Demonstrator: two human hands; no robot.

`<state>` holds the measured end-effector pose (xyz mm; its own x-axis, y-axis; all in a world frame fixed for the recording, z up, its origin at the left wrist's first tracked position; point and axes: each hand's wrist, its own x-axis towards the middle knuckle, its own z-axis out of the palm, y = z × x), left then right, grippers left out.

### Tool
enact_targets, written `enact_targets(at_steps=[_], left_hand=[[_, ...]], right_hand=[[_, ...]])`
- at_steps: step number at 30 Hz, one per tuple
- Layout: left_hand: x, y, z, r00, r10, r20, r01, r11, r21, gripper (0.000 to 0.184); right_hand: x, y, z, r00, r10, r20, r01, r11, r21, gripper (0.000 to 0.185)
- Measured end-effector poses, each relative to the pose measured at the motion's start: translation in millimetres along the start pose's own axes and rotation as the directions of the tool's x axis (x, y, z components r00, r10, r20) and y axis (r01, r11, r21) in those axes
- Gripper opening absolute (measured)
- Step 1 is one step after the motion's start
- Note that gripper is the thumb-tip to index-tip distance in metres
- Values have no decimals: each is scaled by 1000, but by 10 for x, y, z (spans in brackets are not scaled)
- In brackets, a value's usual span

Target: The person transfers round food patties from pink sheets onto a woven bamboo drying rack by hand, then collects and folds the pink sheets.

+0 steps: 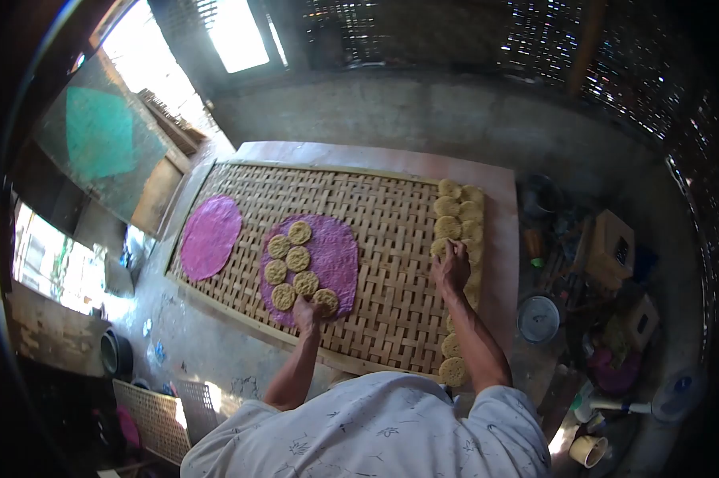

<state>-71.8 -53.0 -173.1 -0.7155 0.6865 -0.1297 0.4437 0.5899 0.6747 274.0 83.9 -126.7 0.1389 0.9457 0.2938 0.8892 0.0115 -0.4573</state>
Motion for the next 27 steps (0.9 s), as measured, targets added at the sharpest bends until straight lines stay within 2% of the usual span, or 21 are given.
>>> enact_targets(at_steps=[3, 5, 7, 10, 13, 14, 15, 17, 18, 20, 21, 22, 23, 24, 25, 26, 27], left_hand=[[10, 82, 16, 996, -77, 38, 76, 997, 8, 28], [66, 42, 129, 995, -76, 70, 79, 996, -39, 25], [-67, 265, 6, 999, -39, 35, 39, 999, 13, 24], [-274, 523, -111, 998, 63, -15, -62, 997, 44, 26], [-482, 683, -210, 920, 391, -1, -391, 919, -41, 23], [-577, 626, -139, 855, 518, -11, -514, 845, -149, 16], [-704, 671, -190, 786, 603, 134, -569, 791, -226, 21], [-984, 900, -331, 549, 756, 355, -713, 646, -273, 30], [-1028, 917, -344, 550, 787, 280, -722, 616, -314, 35], [-1122, 923, -317, 535, 834, 135, -741, 540, -399, 46], [-1088, 783, -201, 665, 730, 158, -589, 642, -491, 54], [-1057, 748, -176, 780, 578, 240, -391, 750, -533, 55], [-1027, 719, -146, 854, 403, 329, -174, 817, -549, 57], [-1004, 787, -143, 861, 361, 359, -92, 804, -588, 50], [-1005, 836, -160, 827, 319, 463, 36, 791, -611, 50], [-1000, 880, -188, 779, 281, 561, 165, 771, -615, 50], [-1016, 991, -274, 717, 247, 652, 292, 743, -602, 51]], right_hand=[[-329, -257, -13, 996, -80, 45, 73, 989, 131, 50], [-564, -439, -8, 985, -61, 163, 12, 958, 285, 48], [-788, -592, 1, 957, -72, 281, -42, 924, 381, 47], [-1010, -616, 274, 742, -159, 651, -389, 688, 612, 43], [-1142, -895, 25, 434, -87, 897, -833, 340, 436, 45], [-1164, -942, -37, 402, -98, 911, -884, 217, 413, 47], [-1158, -946, -31, 363, -122, 924, -920, 108, 376, 48], [-1096, -899, -18, 295, -177, 939, -954, -109, 279, 50], [-1059, -817, 34, 335, -283, 898, -941, -154, 303, 48], [-1022, -722, 191, 470, -74, 880, -868, -217, 445, 44], [-992, -673, 212, 525, 40, 850, -822, -235, 519, 42], [-942, -725, 13, 548, 52, 835, -800, -260, 541, 38], [-942, -701, -10, 582, 48, 812, -776, -268, 571, 37], [-931, -698, -31, 615, 38, 788, -752, -275, 600, 36], [-917, -717, -42, 646, 24, 763, -728, -282, 625, 35], [-930, -743, -56, 638, -15, 770, -720, -367, 590, 33], [-952, -817, -130, 658, -49, 751, -708, -380, 595, 32]])
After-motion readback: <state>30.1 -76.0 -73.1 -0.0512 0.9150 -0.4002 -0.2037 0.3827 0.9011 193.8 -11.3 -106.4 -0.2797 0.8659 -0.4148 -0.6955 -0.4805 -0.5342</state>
